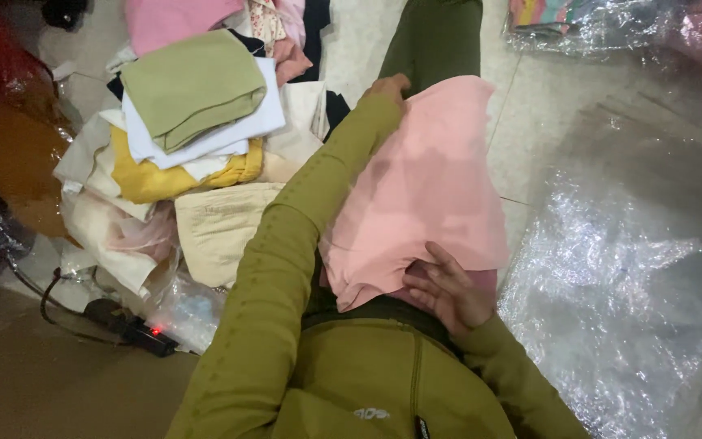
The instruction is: Folding various garments and placing them into individual plastic packaging bags
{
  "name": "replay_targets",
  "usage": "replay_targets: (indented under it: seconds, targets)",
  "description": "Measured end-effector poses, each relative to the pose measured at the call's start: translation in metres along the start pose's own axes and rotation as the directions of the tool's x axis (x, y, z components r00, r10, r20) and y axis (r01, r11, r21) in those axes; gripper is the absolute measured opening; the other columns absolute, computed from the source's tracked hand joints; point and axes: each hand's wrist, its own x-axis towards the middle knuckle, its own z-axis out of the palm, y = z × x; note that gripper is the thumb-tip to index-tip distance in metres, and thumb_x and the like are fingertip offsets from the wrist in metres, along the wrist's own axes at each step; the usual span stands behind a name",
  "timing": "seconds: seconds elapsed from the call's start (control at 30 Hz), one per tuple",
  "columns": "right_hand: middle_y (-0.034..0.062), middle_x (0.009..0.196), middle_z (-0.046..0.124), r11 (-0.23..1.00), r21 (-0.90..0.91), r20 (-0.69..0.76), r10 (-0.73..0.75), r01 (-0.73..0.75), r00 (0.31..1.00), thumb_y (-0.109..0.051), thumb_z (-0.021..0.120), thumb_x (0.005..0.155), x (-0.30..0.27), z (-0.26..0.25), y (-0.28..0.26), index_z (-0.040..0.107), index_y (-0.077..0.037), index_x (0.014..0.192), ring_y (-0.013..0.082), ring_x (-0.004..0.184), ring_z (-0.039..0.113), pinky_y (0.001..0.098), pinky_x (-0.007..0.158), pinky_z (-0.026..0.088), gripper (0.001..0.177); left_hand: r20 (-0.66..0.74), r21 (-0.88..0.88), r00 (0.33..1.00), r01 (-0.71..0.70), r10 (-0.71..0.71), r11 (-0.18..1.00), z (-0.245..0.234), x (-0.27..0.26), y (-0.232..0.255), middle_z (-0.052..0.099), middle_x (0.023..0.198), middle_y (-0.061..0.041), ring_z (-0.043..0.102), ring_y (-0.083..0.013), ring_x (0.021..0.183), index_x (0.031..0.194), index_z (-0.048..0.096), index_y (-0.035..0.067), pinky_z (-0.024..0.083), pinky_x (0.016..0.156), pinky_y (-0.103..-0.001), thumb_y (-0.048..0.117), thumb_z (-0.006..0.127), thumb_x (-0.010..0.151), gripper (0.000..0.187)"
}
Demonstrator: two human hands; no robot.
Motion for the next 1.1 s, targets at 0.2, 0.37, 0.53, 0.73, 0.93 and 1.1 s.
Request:
replay_targets:
  seconds: [0.2, 0.37, 0.53, 0.73, 0.93, 1.1]
  targets:
    - [0.0224, 0.115, 0.064, 0.999, 0.034, 0.047, 0.032, -0.033, 0.998, -0.018, 0.06, 0.091, 0.005, 0.006, -0.003, 0.039, -0.01, 0.154, 0.0307, 0.099, 0.064, 0.0401, 0.085, 0.055, 0.066, -0.065, -0.081, 0.974, -0.224, 0.219, 0.971, -0.012, -0.002, -0.015, 0.069, 0.093, -0.007, 0.066, -0.0209, 0.082, 0.086, 0.069, 0.008, 0.056, 0.078, -0.036, 0.014, 0.071, 0.089, 0.007]
    - [0.0116, 0.071, 0.061, 0.944, -0.326, -0.348, -0.167, 0.048, 0.922, -0.005, 0.047, 0.088, -0.074, 0.077, -0.073, 0.056, -0.002, 0.145, 0.0198, 0.048, 0.047, 0.0263, 0.039, 0.035, 0.058, 0.017, -0.385, 0.963, -0.243, 0.27, 0.89, -0.109, -0.066, 0.045, 0.066, 0.116, -0.009, 0.064, -0.0185, 0.094, 0.114, 0.065, 0.012, 0.061, 0.09, -0.033, 0.013, 0.059, 0.095, 0.019]
    - [0.0142, 0.126, 0.064, 0.598, -0.553, -0.134, -0.751, 0.58, 0.647, -0.009, 0.058, 0.093, -0.101, 0.057, -0.119, 0.06, -0.008, 0.124, 0.0272, 0.121, 0.062, 0.0448, 0.112, 0.052, 0.031, -0.281, -0.461, 0.767, -0.635, 0.576, 0.62, -0.149, -0.05, 0.044, 0.073, 0.089, -0.003, 0.055, -0.0068, 0.06, 0.114, 0.073, 0.009, 0.046, 0.051, -0.02, 0.003, 0.074, 0.091, 0.023]
    - [0.0327, 0.138, 0.06, -0.207, -0.832, 0.375, -0.894, 0.515, 0.247, 0.019, 0.069, 0.093, -0.105, 0.019, -0.175, 0.054, 0.016, 0.147, 0.0404, 0.122, 0.061, 0.0477, 0.111, 0.052, 0.056, -0.284, -0.504, 0.707, -0.685, 0.648, 0.527, -0.198, -0.11, 0.062, 0.071, 0.094, -0.006, 0.052, -0.0087, 0.066, 0.124, 0.073, 0.004, 0.046, 0.06, -0.02, -0.004, 0.077, 0.09, 0.035]
    - [0.0279, 0.123, 0.057, -0.408, -0.85, 0.486, -0.851, 0.333, 0.198, 0.024, 0.077, 0.113, -0.125, 0.004, -0.179, 0.064, 0.016, 0.118, 0.0346, 0.102, 0.053, 0.043, 0.092, 0.049, 0.016, -0.312, -0.002, 0.488, -0.858, 0.815, 0.513, -0.21, -0.174, 0.062, 0.053, 0.096, -0.009, 0.047, -0.0202, 0.086, 0.092, 0.072, 0.0, 0.041, 0.074, -0.032, 0.002, 0.078, 0.092, 0.006]
    - [0.0013, 0.115, 0.057, 0.193, -0.759, 0.075, -0.923, 0.621, 0.378, -0.016, 0.055, 0.123, -0.104, -0.025, -0.189, 0.057, -0.005, 0.127, 0.0094, 0.098, 0.051, 0.0222, 0.095, 0.046, 0.013, -0.009, -0.59, 0.649, -0.618, 0.761, 0.52, -0.184, -0.129, 0.02, 0.061, 0.083, -0.004, 0.048, -0.0069, 0.056, 0.106, 0.061, 0.002, 0.04, 0.046, -0.018, 0.018, 0.067, 0.103, 0.018]
